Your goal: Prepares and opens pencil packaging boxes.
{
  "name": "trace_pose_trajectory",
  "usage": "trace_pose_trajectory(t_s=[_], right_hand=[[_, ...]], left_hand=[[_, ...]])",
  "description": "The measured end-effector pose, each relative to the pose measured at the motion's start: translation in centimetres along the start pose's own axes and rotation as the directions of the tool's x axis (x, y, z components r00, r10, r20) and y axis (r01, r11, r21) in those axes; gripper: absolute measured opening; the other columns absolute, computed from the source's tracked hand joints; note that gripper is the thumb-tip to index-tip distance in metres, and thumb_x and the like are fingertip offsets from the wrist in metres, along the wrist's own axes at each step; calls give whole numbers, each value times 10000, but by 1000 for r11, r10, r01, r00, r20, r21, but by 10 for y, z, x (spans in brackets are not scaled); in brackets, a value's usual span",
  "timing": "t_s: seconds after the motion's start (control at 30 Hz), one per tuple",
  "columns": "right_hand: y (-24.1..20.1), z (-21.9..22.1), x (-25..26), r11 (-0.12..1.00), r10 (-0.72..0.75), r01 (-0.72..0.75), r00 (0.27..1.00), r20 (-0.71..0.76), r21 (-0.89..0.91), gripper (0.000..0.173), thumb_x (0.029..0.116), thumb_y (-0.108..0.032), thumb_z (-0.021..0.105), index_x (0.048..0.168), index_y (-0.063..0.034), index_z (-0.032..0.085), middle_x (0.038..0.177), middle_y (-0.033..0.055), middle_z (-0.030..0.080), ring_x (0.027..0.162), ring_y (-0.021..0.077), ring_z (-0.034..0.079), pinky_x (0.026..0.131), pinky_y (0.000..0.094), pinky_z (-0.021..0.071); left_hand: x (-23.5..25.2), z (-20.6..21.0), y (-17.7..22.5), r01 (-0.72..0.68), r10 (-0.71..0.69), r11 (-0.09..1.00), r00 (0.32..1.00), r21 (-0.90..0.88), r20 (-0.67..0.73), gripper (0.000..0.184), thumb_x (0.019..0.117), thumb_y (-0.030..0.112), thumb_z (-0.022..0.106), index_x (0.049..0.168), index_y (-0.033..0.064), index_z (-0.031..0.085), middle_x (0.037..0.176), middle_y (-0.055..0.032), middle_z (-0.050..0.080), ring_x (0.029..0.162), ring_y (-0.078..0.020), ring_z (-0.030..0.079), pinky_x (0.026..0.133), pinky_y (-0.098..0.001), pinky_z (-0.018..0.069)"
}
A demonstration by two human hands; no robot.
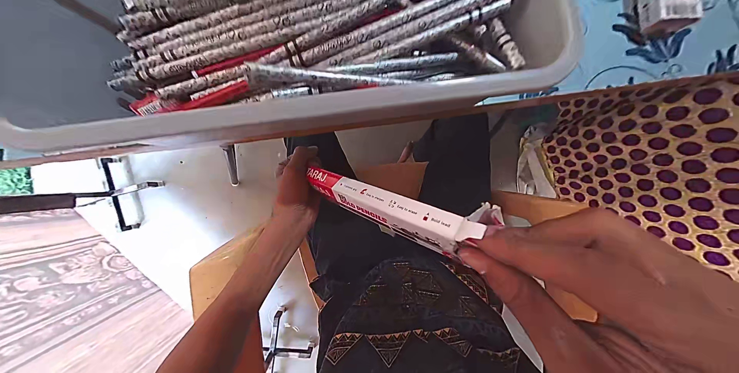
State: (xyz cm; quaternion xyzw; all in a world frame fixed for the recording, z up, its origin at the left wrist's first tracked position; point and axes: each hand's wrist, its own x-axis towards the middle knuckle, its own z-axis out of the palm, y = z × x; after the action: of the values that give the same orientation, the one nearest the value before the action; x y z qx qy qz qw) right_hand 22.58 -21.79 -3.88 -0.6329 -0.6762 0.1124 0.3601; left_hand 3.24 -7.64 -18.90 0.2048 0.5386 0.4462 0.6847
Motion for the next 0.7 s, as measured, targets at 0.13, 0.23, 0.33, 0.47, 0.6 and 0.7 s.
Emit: trace_pose_trajectory(t_s=[0.13, 0.23, 0.33, 0.47, 0.6, 0.7], right_hand=[[8, 9, 6, 1000, -15, 16, 998, -54, 19, 120, 987, -220, 692, 989, -120, 758, 797, 17, 641, 750, 1, 600, 671, 90, 481], [15, 18, 6, 991, -19, 36, 990, -138, 125, 165, 981, -286, 713, 1013, -133, 659, 899, -53, 719, 864, 4, 708, 745, 142, 603], [19, 24, 9, 987, -88, 113, 977, -194, 118, 151, 1005, -282, 678, 1012, -131, 693, 1045, -37, 725, 1035, 59, 691, 861, 194, 586], [22, 31, 8, 991, -100, 112, 983, -153, 74, 288, 1064, -383, 544, 1149, -171, 720, 1211, -5, 620, 1178, 44, 580, 971, 186, 497], [27, 41, 8, 993, -88, 98, 986, -140, 67, 340, 1067, -448, 504, 1228, -226, 706, 1304, 7, 543, 1273, 31, 500, 1041, 184, 438], [30, 44, 11, 991, -82, 95, 987, -135, 90, 355, 1062, -468, 504, 1264, -256, 705, 1382, 9, 497, 1342, 35, 444, 1094, 195, 408]], left_hand=[[0, 0, -1, -5, 6, 1000, 1000, 11, -17, 306, 1018, 150, 516, 722, 223, 542, 556, 107, 511, 468, 18, 494, 466, -143, 443], [-3, 5, -5, 62, -64, 997, 997, -39, -39, 300, 1009, 116, 503, 734, 220, 566, 579, 103, 542, 494, 10, 528, 489, -156, 478], [-2, 7, -12, 158, -161, 985, 986, -70, -50, 245, 1001, 121, 514, 769, 192, 548, 596, 68, 534, 510, -26, 537, 510, -190, 493], [3, 6, -16, 232, -237, 969, 969, -82, -66, 209, 1012, 136, 515, 805, 162, 531, 599, 36, 531, 508, -61, 549, 510, -219, 506], [3, 9, -11, 240, -250, 965, 963, -103, -100, 258, 1031, 119, 476, 779, 140, 530, 581, 20, 545, 500, -74, 562, 514, -222, 518], [5, 6, -10, 243, -255, 962, 963, -126, -90, 243, 1030, 97, 475, 798, 116, 545, 597, -1, 570, 520, -92, 583, 542, -246, 538]])
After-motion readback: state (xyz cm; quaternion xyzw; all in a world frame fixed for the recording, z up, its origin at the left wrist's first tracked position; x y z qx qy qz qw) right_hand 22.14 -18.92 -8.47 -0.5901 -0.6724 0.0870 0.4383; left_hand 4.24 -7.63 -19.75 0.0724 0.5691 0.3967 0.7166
